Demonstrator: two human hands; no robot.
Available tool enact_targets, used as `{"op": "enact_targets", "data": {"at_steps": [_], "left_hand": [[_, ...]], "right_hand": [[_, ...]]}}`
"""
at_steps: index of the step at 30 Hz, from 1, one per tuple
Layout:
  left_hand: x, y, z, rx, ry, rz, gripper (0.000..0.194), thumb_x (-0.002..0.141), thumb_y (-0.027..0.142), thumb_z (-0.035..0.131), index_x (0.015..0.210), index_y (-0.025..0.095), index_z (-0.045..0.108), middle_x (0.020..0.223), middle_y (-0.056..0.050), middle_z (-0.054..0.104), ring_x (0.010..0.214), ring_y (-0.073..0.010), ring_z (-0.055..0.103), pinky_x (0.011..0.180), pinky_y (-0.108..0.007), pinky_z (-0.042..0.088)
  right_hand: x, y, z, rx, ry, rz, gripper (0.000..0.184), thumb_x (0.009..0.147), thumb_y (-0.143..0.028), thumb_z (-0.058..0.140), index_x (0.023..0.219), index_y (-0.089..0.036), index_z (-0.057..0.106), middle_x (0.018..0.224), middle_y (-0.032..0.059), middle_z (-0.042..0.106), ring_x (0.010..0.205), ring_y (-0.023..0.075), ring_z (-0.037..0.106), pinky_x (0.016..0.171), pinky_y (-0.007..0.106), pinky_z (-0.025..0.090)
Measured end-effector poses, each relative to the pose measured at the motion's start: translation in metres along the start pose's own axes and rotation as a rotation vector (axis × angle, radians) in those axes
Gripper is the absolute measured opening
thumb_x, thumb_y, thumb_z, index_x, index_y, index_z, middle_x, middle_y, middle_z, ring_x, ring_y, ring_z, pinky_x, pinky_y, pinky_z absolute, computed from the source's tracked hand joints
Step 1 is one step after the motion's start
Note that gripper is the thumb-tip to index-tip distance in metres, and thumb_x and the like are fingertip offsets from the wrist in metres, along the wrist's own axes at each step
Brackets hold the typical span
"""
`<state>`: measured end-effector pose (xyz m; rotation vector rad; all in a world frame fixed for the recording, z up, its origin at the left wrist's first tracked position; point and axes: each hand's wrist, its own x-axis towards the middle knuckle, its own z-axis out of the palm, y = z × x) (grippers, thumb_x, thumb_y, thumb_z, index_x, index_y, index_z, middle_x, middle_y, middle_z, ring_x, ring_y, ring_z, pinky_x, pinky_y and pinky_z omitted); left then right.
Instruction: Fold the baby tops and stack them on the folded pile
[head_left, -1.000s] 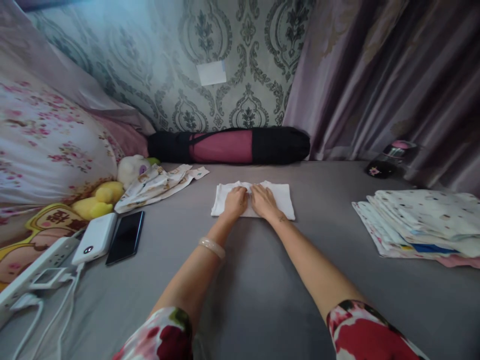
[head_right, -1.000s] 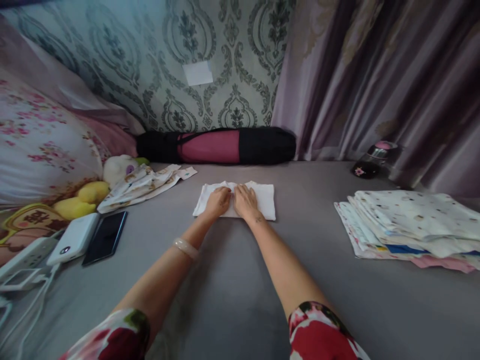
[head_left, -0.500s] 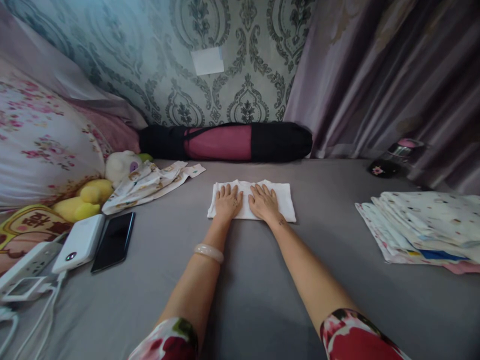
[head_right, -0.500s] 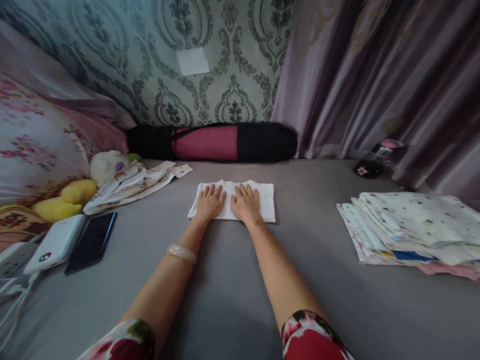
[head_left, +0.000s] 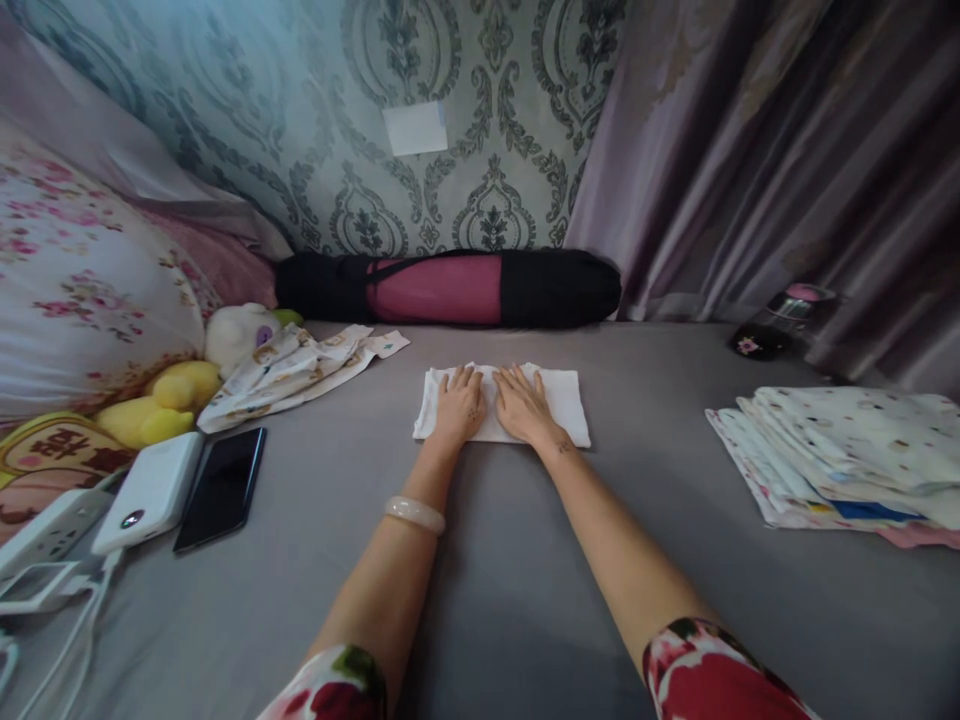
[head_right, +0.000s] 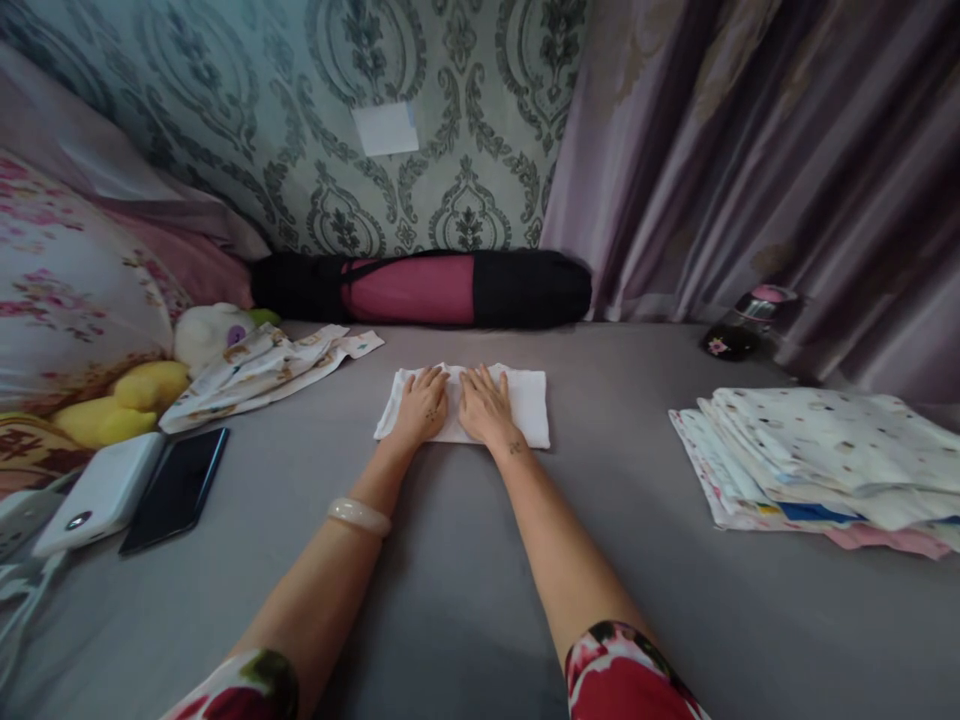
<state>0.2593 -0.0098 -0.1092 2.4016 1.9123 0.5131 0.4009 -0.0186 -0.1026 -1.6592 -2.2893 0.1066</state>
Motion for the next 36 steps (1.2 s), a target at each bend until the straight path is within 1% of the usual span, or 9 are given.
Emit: {"op": "enact_targets", "data": {"at_steps": [3,5,7,13,17,20,23,26,36], "left_hand": [[0.002,0.002,0.002,-0.045,-0.076,0.04,0.047,0.092,0.018,0.033,0.137,0.02,0.045,0.148,-0.008,0.046,0.141,-0.0205,0.034,0.117,-0.045,0.022],[0.003,0.001,0.004,-0.056,-0.117,0.036,0.047,0.093,0.018,0.032,0.139,0.02,0.043,0.149,-0.009,0.043,0.14,-0.0209,0.035,0.116,-0.045,0.024],[0.003,0.0,0.006,-0.057,-0.128,0.033,0.048,0.094,0.02,0.031,0.14,0.019,0.042,0.151,-0.009,0.041,0.141,-0.0214,0.033,0.116,-0.045,0.023],[0.001,-0.001,0.004,-0.038,-0.114,0.036,0.046,0.095,0.023,0.031,0.139,0.019,0.045,0.15,-0.01,0.043,0.14,-0.0228,0.034,0.116,-0.044,0.024],[-0.002,0.005,-0.003,-0.01,-0.052,0.036,0.046,0.096,0.024,0.031,0.139,0.017,0.045,0.149,-0.012,0.043,0.141,-0.0232,0.034,0.116,-0.044,0.023],[-0.006,0.01,-0.004,-0.006,-0.006,0.026,0.049,0.097,0.029,0.03,0.142,0.017,0.042,0.153,-0.011,0.037,0.144,-0.0251,0.027,0.118,-0.047,0.018],[-0.009,0.011,0.0,0.003,-0.069,0.013,0.051,0.098,0.037,0.028,0.144,0.02,0.041,0.154,-0.011,0.035,0.145,-0.0291,0.024,0.117,-0.052,0.017],[-0.011,0.011,0.005,0.02,-0.131,0.011,0.052,0.098,0.041,0.027,0.145,0.021,0.04,0.154,-0.011,0.036,0.144,-0.0304,0.026,0.116,-0.053,0.019],[-0.012,0.012,-0.001,0.096,-0.097,0.019,0.05,0.099,0.04,0.026,0.143,0.021,0.043,0.152,-0.01,0.04,0.142,-0.0273,0.032,0.115,-0.048,0.026]], "right_hand": [[0.003,-0.005,0.003,0.011,-0.049,-0.053,0.053,0.093,-0.02,0.032,0.144,-0.011,0.041,0.152,0.0079,0.039,0.143,0.0235,0.025,0.117,0.049,0.012],[0.004,-0.005,0.006,0.013,-0.049,-0.044,0.053,0.093,-0.021,0.032,0.144,-0.011,0.042,0.151,0.0078,0.041,0.141,0.0236,0.029,0.116,0.048,0.016],[0.004,-0.005,0.007,0.008,-0.035,-0.033,0.052,0.094,-0.023,0.031,0.144,-0.013,0.042,0.15,0.0071,0.042,0.14,0.0236,0.031,0.116,0.047,0.017],[0.002,-0.005,0.006,0.009,-0.053,-0.014,0.049,0.098,-0.026,0.028,0.144,-0.016,0.043,0.151,0.0067,0.04,0.142,0.0226,0.029,0.116,0.046,0.016],[-0.003,-0.005,0.001,-0.004,0.019,0.066,0.049,0.099,-0.028,0.028,0.143,-0.016,0.044,0.151,0.0089,0.04,0.142,0.0252,0.028,0.116,0.049,0.013],[-0.009,-0.003,-0.002,-0.022,0.072,0.114,0.049,0.099,-0.029,0.029,0.144,-0.016,0.043,0.151,0.0096,0.04,0.143,0.0264,0.025,0.116,0.051,0.011],[-0.014,-0.002,-0.001,-0.035,0.055,0.136,0.05,0.099,-0.032,0.029,0.144,-0.018,0.042,0.153,0.0089,0.038,0.143,0.0271,0.025,0.115,0.053,0.013],[-0.015,-0.002,0.002,-0.043,0.021,0.148,0.051,0.099,-0.034,0.028,0.145,-0.017,0.042,0.153,0.0088,0.036,0.142,0.0283,0.026,0.114,0.055,0.016],[-0.015,-0.001,0.001,-0.059,0.005,0.145,0.05,0.099,-0.033,0.028,0.145,-0.017,0.042,0.154,0.0084,0.036,0.142,0.0275,0.026,0.113,0.054,0.017]]}}
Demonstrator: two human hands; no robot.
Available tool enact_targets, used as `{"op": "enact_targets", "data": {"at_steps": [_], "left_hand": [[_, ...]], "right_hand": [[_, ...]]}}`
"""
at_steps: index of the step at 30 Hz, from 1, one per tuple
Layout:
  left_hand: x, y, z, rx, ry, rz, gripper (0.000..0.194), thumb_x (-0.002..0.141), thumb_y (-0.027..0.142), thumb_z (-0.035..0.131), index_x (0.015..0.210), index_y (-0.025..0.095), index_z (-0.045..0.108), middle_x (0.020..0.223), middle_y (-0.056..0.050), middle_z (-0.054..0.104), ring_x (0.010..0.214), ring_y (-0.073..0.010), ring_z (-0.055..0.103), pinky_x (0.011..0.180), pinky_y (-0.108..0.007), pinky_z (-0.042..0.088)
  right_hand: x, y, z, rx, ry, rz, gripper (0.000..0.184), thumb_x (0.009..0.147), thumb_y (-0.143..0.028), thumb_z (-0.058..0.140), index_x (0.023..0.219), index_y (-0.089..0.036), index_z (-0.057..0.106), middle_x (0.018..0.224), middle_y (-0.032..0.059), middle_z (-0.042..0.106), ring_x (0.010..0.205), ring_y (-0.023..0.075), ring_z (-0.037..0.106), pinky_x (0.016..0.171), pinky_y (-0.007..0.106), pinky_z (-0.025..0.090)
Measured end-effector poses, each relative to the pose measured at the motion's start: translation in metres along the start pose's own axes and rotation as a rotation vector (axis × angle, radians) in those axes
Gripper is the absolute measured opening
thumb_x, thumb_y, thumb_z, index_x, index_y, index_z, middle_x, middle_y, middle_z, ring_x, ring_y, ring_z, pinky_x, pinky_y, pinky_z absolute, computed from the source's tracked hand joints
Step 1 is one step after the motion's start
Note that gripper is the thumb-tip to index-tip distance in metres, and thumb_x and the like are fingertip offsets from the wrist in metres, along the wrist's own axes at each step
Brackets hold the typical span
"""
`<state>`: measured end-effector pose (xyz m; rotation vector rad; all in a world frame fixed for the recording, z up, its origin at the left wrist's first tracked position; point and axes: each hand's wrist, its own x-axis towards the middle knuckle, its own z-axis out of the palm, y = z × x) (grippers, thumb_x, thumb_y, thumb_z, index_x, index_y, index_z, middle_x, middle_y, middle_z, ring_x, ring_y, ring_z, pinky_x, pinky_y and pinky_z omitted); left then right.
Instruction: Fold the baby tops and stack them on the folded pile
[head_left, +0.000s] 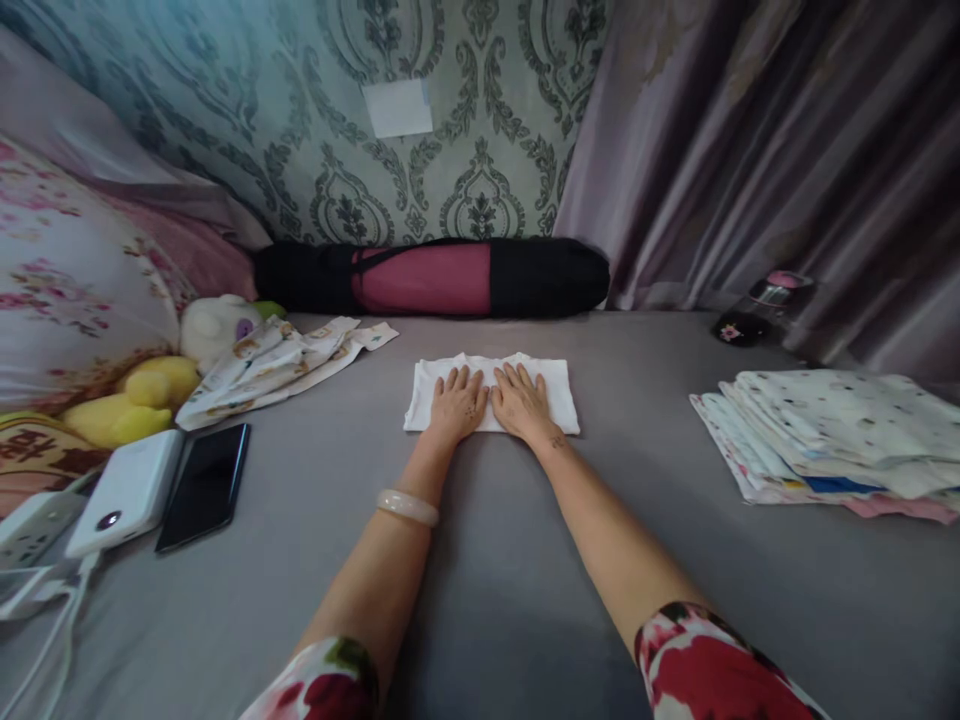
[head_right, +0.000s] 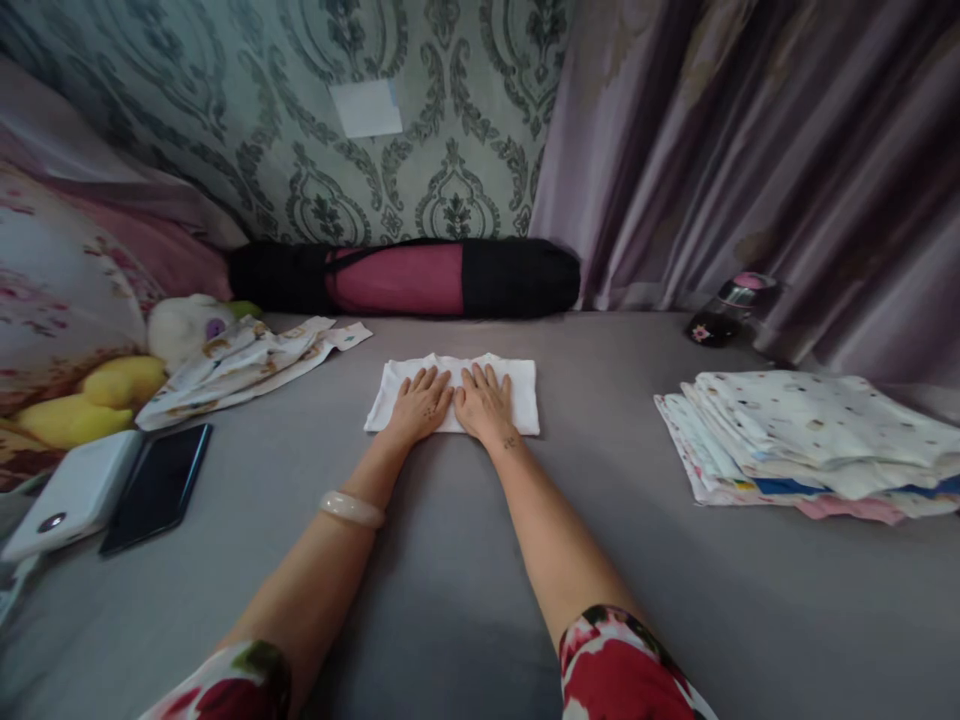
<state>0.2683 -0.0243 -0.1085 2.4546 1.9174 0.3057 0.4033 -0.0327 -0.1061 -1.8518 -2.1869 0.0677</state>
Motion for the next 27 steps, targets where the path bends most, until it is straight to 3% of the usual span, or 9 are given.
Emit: {"op": "enact_targets", "data": {"at_steps": [7,11,23,27], "left_hand": [[0.004,-0.015,0.0,0.027,0.1,-0.111,0.053,0.1,0.042,0.023,0.141,0.017,0.044,0.151,-0.013,0.04,0.142,-0.0269,0.031,0.116,-0.049,0.023],[0.004,-0.023,0.002,0.013,0.042,-0.185,0.055,0.1,0.042,0.023,0.141,0.013,0.044,0.151,-0.016,0.039,0.142,-0.0288,0.031,0.117,-0.049,0.021],[0.004,-0.022,-0.001,0.006,0.021,-0.194,0.054,0.099,0.042,0.024,0.138,0.012,0.046,0.15,-0.016,0.04,0.141,-0.0297,0.032,0.116,-0.049,0.022],[0.004,-0.024,-0.007,0.019,0.073,-0.214,0.054,0.099,0.042,0.023,0.137,0.013,0.048,0.148,-0.015,0.044,0.141,-0.0284,0.032,0.116,-0.05,0.022]], "right_hand": [[0.004,0.011,-0.003,-0.011,0.067,0.096,0.051,0.099,-0.031,0.027,0.145,-0.015,0.039,0.155,0.0111,0.033,0.143,0.0282,0.023,0.114,0.056,0.014],[0.003,0.013,0.002,-0.035,0.049,0.107,0.051,0.099,-0.031,0.027,0.144,-0.014,0.041,0.154,0.0122,0.033,0.142,0.0293,0.026,0.113,0.056,0.015],[0.003,0.013,0.001,-0.028,0.005,0.114,0.051,0.099,-0.033,0.024,0.144,-0.015,0.041,0.155,0.0119,0.033,0.142,0.0278,0.026,0.113,0.053,0.016],[0.006,0.022,-0.007,-0.04,0.077,0.158,0.051,0.099,-0.032,0.024,0.144,-0.014,0.042,0.152,0.0134,0.036,0.141,0.0269,0.028,0.113,0.051,0.017]]}}
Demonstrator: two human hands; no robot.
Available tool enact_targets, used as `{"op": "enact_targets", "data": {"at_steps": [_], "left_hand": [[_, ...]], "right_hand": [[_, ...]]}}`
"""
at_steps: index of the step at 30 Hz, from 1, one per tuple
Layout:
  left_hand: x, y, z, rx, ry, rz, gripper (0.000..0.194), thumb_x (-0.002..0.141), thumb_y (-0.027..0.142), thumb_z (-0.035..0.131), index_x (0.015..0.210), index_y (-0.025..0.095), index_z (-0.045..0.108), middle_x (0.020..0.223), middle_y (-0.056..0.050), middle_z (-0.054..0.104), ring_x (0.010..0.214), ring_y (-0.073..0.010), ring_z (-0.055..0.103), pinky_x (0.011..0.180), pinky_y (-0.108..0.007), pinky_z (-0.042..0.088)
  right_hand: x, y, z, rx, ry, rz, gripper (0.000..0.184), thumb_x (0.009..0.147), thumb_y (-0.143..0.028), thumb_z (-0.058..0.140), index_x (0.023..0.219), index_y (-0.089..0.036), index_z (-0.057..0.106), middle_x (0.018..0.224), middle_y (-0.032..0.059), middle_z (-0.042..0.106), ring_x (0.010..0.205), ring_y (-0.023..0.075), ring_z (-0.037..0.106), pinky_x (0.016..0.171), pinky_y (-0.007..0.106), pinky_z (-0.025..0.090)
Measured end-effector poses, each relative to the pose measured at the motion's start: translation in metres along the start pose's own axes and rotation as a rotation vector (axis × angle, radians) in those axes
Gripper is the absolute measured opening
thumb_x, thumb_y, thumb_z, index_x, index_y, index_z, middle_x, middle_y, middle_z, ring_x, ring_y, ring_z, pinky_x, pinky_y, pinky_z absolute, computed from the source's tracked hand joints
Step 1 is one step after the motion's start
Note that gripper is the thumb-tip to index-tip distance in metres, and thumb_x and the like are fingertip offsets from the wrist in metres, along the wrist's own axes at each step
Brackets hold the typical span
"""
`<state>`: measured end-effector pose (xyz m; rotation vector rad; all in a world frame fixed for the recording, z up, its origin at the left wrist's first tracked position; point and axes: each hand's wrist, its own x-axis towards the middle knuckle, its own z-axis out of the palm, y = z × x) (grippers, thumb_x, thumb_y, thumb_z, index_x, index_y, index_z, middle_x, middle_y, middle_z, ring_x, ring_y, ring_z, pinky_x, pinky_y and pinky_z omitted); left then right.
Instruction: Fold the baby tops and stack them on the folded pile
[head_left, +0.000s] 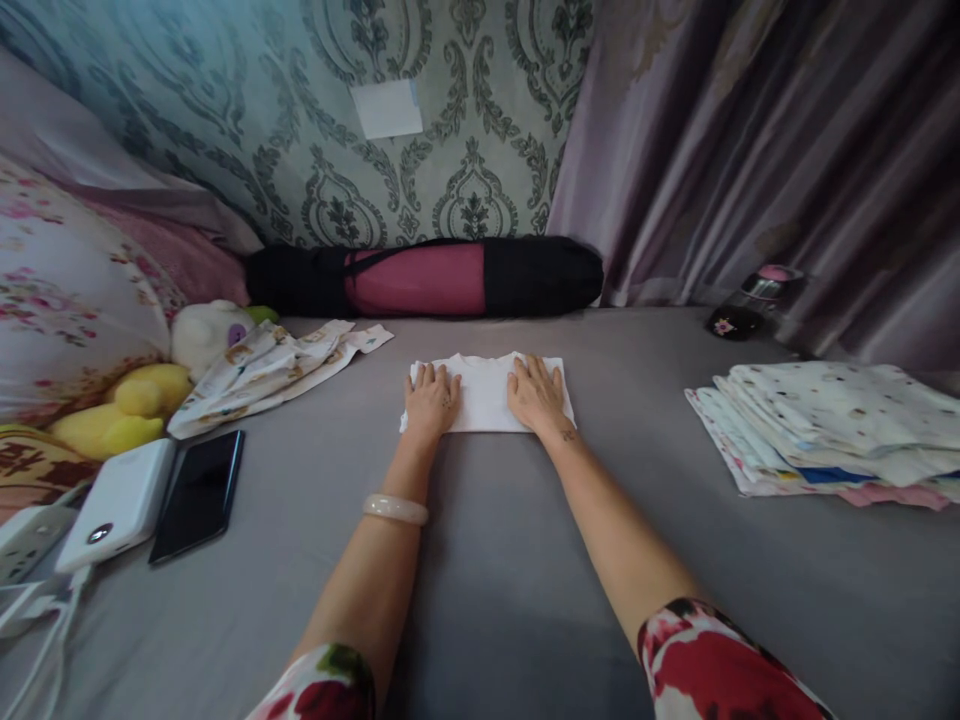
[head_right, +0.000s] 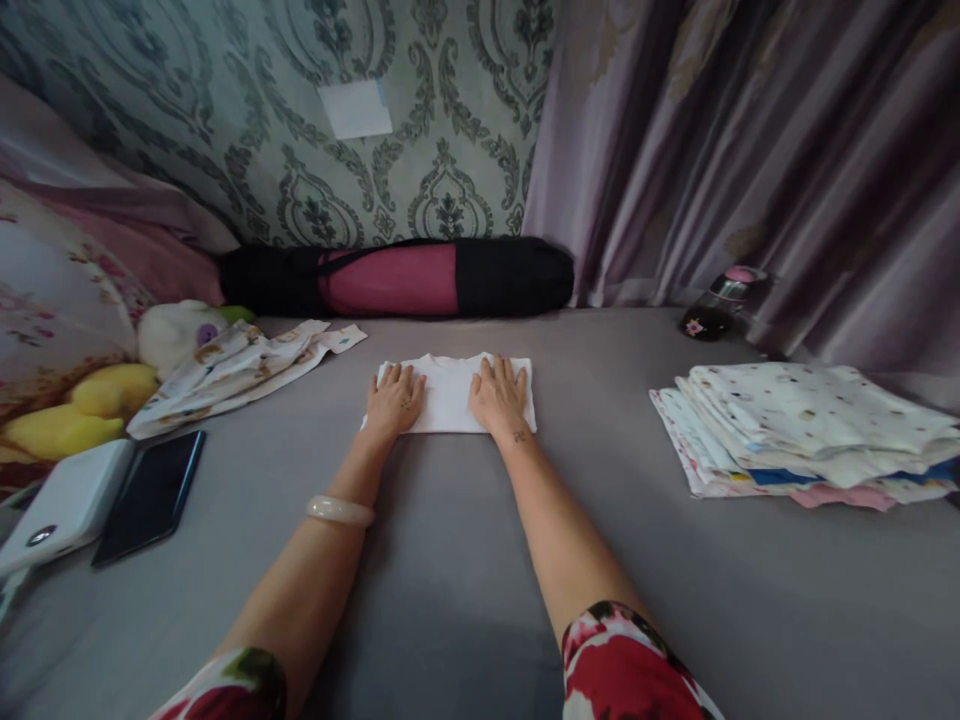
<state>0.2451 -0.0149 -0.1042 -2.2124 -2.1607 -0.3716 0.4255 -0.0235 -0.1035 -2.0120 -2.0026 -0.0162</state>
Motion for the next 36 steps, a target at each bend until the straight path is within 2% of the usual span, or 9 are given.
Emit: {"op": "enact_targets", "data": {"at_steps": [3,6,10,16,19,22,25,32,36], "left_hand": [[0.001,-0.006,-0.002,0.014,0.032,-0.047,0.055,0.099,0.042,0.02,0.138,0.013,0.047,0.148,-0.015,0.044,0.141,-0.0278,0.033,0.117,-0.052,0.019],[0.002,-0.014,0.0,0.019,-0.054,-0.075,0.058,0.098,0.043,0.019,0.141,0.013,0.043,0.153,-0.014,0.036,0.143,-0.0283,0.03,0.116,-0.052,0.021],[0.004,-0.018,0.004,0.015,-0.127,-0.082,0.06,0.098,0.045,0.017,0.144,0.014,0.039,0.157,-0.013,0.029,0.145,-0.0281,0.026,0.116,-0.051,0.023],[0.006,-0.022,0.001,-0.037,-0.141,-0.072,0.059,0.098,0.044,0.02,0.143,0.013,0.041,0.157,-0.012,0.029,0.145,-0.0285,0.026,0.115,-0.052,0.024],[0.008,-0.031,0.001,-0.065,-0.104,-0.046,0.057,0.098,0.042,0.021,0.143,0.014,0.041,0.155,-0.012,0.032,0.145,-0.0271,0.026,0.116,-0.051,0.022],[0.01,-0.042,0.004,-0.069,-0.073,-0.042,0.058,0.098,0.042,0.02,0.146,0.014,0.038,0.155,-0.012,0.032,0.146,-0.0277,0.023,0.117,-0.052,0.021],[0.011,-0.048,0.009,-0.061,-0.115,-0.047,0.058,0.098,0.042,0.019,0.146,0.017,0.038,0.155,-0.01,0.032,0.145,-0.0293,0.024,0.115,-0.053,0.025],[0.011,-0.052,0.011,-0.095,-0.132,-0.051,0.057,0.098,0.041,0.019,0.146,0.017,0.038,0.156,-0.01,0.03,0.146,-0.0297,0.021,0.116,-0.054,0.023],[0.009,-0.044,0.003,-0.064,-0.093,-0.052,0.056,0.098,0.04,0.02,0.144,0.015,0.041,0.155,-0.012,0.033,0.146,-0.031,0.021,0.116,-0.058,0.019]], "right_hand": [[0.003,0.012,-0.003,-0.031,0.034,0.078,0.052,0.099,-0.033,0.024,0.143,-0.012,0.043,0.152,0.0153,0.037,0.141,0.0287,0.027,0.113,0.052,0.017],[0.003,0.022,-0.001,-0.037,-0.02,0.142,0.056,0.1,-0.035,0.023,0.144,-0.007,0.04,0.152,0.0173,0.036,0.14,0.0301,0.029,0.111,0.049,0.022],[0.002,0.026,0.004,-0.038,-0.04,0.153,0.059,0.099,-0.037,0.022,0.146,-0.004,0.037,0.153,0.0177,0.033,0.14,0.0301,0.029,0.111,0.045,0.024],[0.009,0.032,-0.001,-0.008,-0.141,0.15,0.06,0.099,-0.038,0.019,0.148,-0.006,0.033,0.156,0.0168,0.028,0.142,0.0285,0.025,0.113,0.046,0.022],[0.013,0.041,-0.004,0.029,-0.181,0.145,0.061,0.1,-0.04,0.017,0.149,-0.007,0.031,0.157,0.0165,0.025,0.144,0.0283,0.021,0.114,0.049,0.019],[0.011,0.048,-0.002,0.031,-0.155,0.136,0.061,0.1,-0.04,0.014,0.15,-0.009,0.029,0.158,0.0156,0.023,0.145,0.0272,0.019,0.115,0.052,0.016],[0.009,0.051,0.003,0.024,-0.142,0.128,0.059,0.1,-0.039,0.013,0.15,-0.01,0.029,0.157,0.0155,0.025,0.144,0.0259,0.023,0.114,0.051,0.017],[0.008,0.052,0.003,0.035,-0.161,0.128,0.059,0.1,-0.039,0.015,0.15,-0.01,0.029,0.157,0.0151,0.026,0.143,0.0262,0.024,0.114,0.052,0.017],[0.009,0.043,-0.005,0.004,-0.105,0.112,0.057,0.1,-0.037,0.017,0.148,-0.01,0.032,0.156,0.0156,0.028,0.144,0.0279,0.021,0.115,0.058,0.007]]}}
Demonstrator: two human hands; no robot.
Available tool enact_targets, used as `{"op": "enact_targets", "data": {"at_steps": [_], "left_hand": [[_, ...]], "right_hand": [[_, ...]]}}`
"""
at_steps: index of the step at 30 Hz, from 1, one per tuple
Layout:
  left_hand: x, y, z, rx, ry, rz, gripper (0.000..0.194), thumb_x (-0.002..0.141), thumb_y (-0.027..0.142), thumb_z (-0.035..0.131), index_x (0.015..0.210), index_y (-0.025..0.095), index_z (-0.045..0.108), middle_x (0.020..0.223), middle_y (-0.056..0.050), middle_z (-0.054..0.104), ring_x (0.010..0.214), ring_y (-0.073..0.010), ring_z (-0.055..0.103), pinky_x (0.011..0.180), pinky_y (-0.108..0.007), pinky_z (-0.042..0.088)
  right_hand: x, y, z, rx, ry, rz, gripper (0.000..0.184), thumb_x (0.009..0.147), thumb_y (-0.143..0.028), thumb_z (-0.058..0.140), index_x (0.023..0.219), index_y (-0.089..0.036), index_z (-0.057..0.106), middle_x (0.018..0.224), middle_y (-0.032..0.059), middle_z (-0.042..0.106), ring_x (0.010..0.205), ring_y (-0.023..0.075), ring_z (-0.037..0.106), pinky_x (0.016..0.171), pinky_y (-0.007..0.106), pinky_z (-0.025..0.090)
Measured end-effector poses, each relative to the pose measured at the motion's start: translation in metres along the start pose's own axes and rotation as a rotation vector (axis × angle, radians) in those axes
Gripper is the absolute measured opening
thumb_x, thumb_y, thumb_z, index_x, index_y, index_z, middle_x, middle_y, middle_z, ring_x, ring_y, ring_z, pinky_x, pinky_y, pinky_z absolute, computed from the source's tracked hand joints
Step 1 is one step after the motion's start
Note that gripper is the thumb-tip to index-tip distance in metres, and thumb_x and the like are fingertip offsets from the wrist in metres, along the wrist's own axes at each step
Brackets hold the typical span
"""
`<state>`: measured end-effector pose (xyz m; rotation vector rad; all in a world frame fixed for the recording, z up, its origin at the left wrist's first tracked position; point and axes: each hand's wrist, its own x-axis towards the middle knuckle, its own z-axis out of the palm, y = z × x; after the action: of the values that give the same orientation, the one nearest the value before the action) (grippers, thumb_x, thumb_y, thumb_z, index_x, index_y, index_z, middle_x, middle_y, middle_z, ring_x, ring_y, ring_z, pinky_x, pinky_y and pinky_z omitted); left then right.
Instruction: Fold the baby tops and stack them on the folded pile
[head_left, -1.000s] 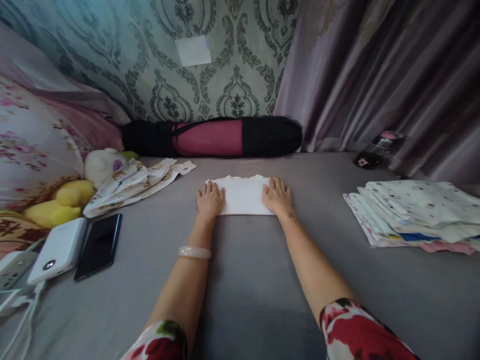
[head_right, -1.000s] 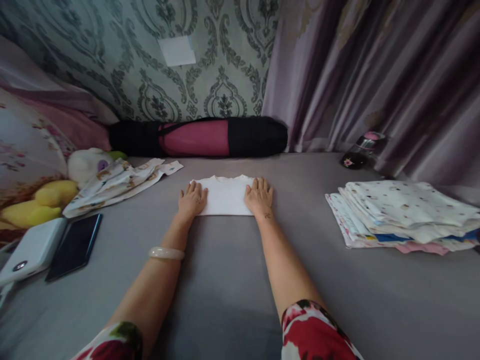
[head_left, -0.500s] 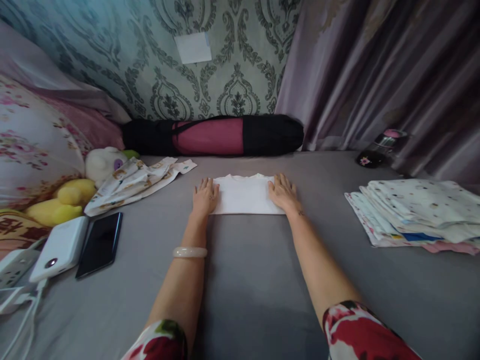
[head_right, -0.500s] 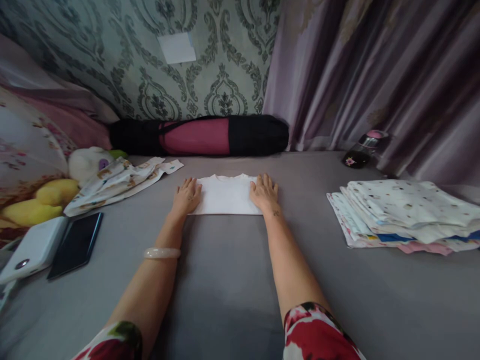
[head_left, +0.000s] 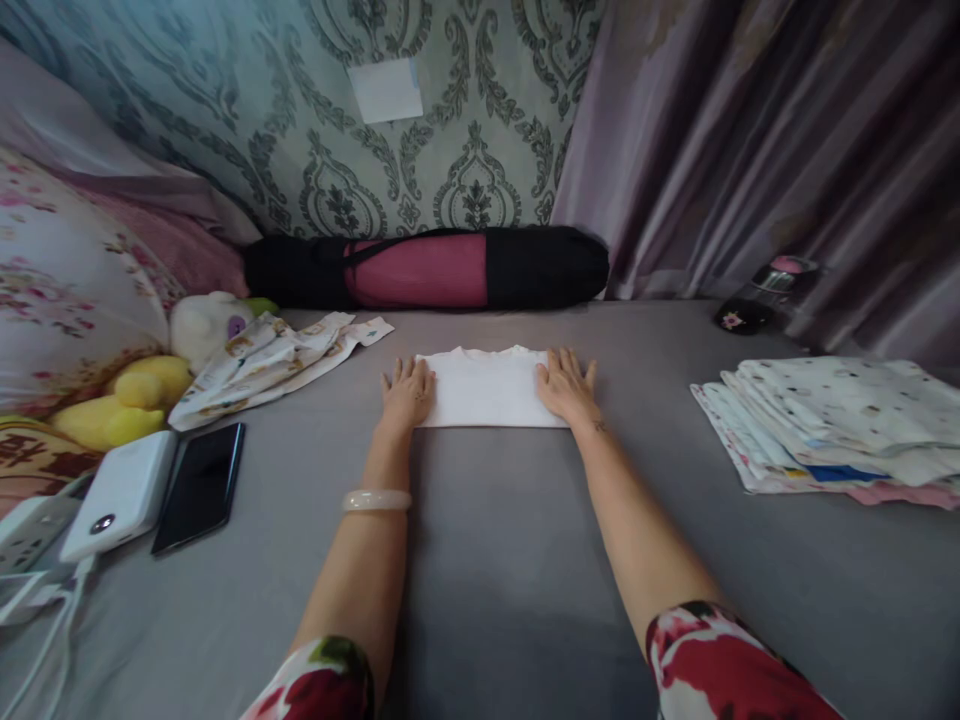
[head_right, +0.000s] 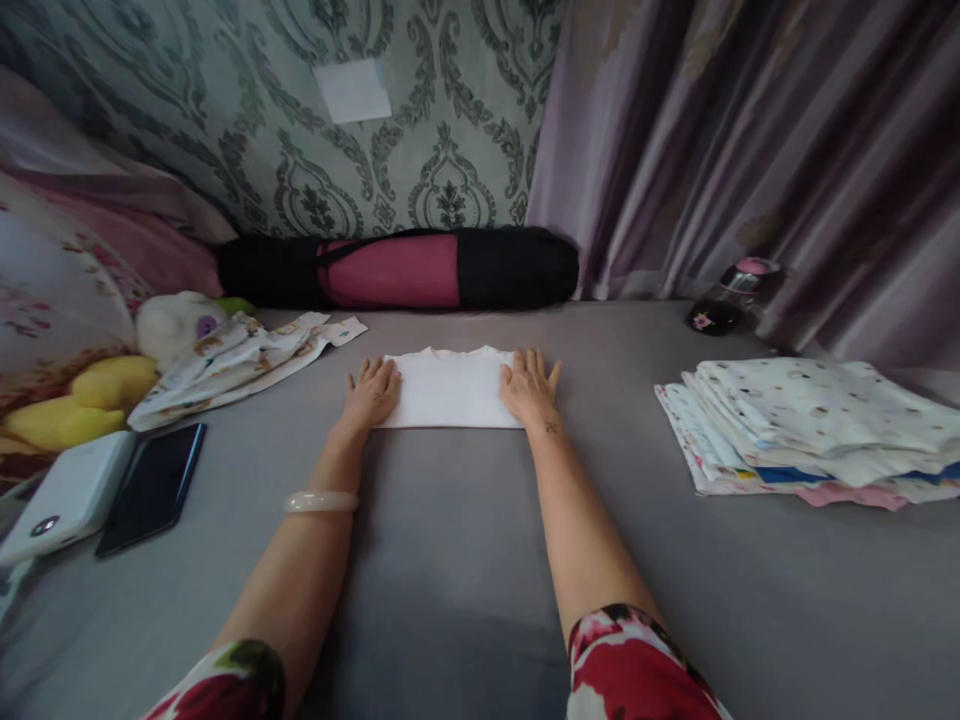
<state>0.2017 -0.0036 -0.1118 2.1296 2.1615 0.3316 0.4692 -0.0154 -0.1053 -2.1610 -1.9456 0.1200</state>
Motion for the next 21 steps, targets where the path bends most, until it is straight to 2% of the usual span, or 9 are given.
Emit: {"op": "enact_targets", "data": {"at_steps": [2,5,7,11,17,21], "left_hand": [[-0.002,0.009,-0.004,0.028,0.076,0.026,0.055,0.099,0.04,0.02,0.142,0.014,0.043,0.154,-0.013,0.035,0.146,-0.0299,0.021,0.117,-0.057,0.015],[-0.006,0.023,-0.005,0.049,0.149,0.118,0.053,0.099,0.04,0.021,0.141,0.015,0.043,0.153,-0.012,0.037,0.146,-0.0262,0.023,0.118,-0.05,0.016],[-0.007,0.029,-0.002,0.05,0.105,0.164,0.052,0.099,0.039,0.024,0.14,0.014,0.044,0.153,-0.012,0.038,0.144,-0.0252,0.026,0.118,-0.047,0.019],[-0.008,0.032,0.004,0.046,0.01,0.176,0.048,0.1,0.039,0.025,0.136,0.015,0.047,0.15,-0.014,0.04,0.141,-0.0237,0.033,0.117,-0.046,0.021],[-0.007,0.029,0.007,0.049,0.016,0.158,0.047,0.1,0.04,0.025,0.135,0.018,0.046,0.151,-0.012,0.04,0.141,-0.0223,0.033,0.117,-0.046,0.021],[-0.006,0.029,0.007,0.045,0.007,0.157,0.048,0.1,0.04,0.023,0.135,0.016,0.047,0.151,-0.013,0.04,0.141,-0.0229,0.032,0.117,-0.046,0.02]], "right_hand": [[-0.002,-0.009,-0.003,-0.001,0.049,-0.031,0.057,0.1,-0.036,0.017,0.148,-0.009,0.032,0.156,0.0163,0.028,0.145,0.0281,0.018,0.115,0.058,0.004],[-0.005,-0.024,-0.001,0.03,0.054,-0.087,0.058,0.101,-0.037,0.017,0.149,-0.009,0.032,0.157,0.0161,0.025,0.145,0.0277,0.018,0.116,0.052,0.011],[-0.008,-0.03,0.004,0.028,0.019,-0.105,0.058,0.1,-0.038,0.018,0.149,-0.009,0.032,0.157,0.0161,0.026,0.145,0.0278,0.02,0.116,0.05,0.014],[-0.011,-0.033,0.013,-0.009,-0.011,-0.102,0.058,0.1,-0.037,0.019,0.148,-0.008,0.034,0.156,0.0162,0.028,0.144,0.0281,0.021,0.116,0.049,0.013],[-0.009,-0.031,0.014,-0.013,-0.01,-0.103,0.058,0.101,-0.038,0.019,0.148,-0.008,0.034,0.156,0.0162,0.028,0.145,0.0278,0.021,0.116,0.049,0.012],[-0.01,-0.032,0.011,-0.006,-0.02,-0.095,0.057,0.101,-0.037,0.019,0.148,-0.008,0.034,0.156,0.0162,0.029,0.144,0.0279,0.021,0.116,0.049,0.012]]}}
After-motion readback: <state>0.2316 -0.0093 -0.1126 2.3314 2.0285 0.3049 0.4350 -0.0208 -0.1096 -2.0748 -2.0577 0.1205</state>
